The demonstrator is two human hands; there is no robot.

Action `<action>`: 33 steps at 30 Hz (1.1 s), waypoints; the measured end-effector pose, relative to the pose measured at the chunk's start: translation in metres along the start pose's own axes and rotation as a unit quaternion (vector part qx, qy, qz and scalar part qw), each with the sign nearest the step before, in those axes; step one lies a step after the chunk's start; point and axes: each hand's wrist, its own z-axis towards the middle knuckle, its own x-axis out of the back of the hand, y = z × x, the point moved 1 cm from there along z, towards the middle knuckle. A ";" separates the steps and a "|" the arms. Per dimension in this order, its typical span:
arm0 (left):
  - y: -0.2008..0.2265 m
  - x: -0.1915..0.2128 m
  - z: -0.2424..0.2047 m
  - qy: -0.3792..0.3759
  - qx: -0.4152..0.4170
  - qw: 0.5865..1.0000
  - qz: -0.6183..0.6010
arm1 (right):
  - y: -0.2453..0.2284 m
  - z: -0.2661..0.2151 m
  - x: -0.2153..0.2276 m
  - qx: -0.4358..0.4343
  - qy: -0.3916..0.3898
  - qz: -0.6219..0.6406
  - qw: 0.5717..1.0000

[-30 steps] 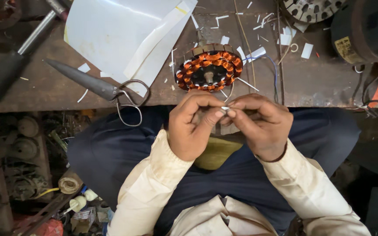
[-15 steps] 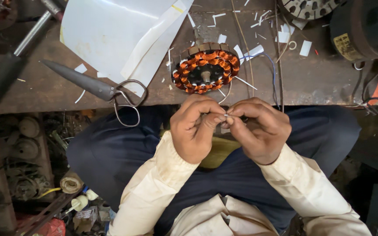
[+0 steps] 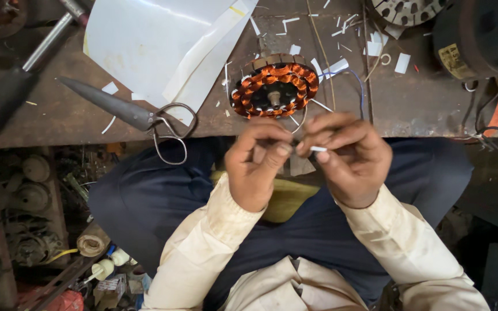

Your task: The person cuts small rectangular pieces from a white insulating sheet using scissors and inserts them into the slots of a copper-wound motor armature. The person repeats this process multiple times, placing insulation between the copper windings.

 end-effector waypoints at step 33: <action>0.020 0.011 0.014 -0.024 0.024 0.993 0.117 | -0.015 0.006 -0.008 0.084 -0.068 -0.346 0.932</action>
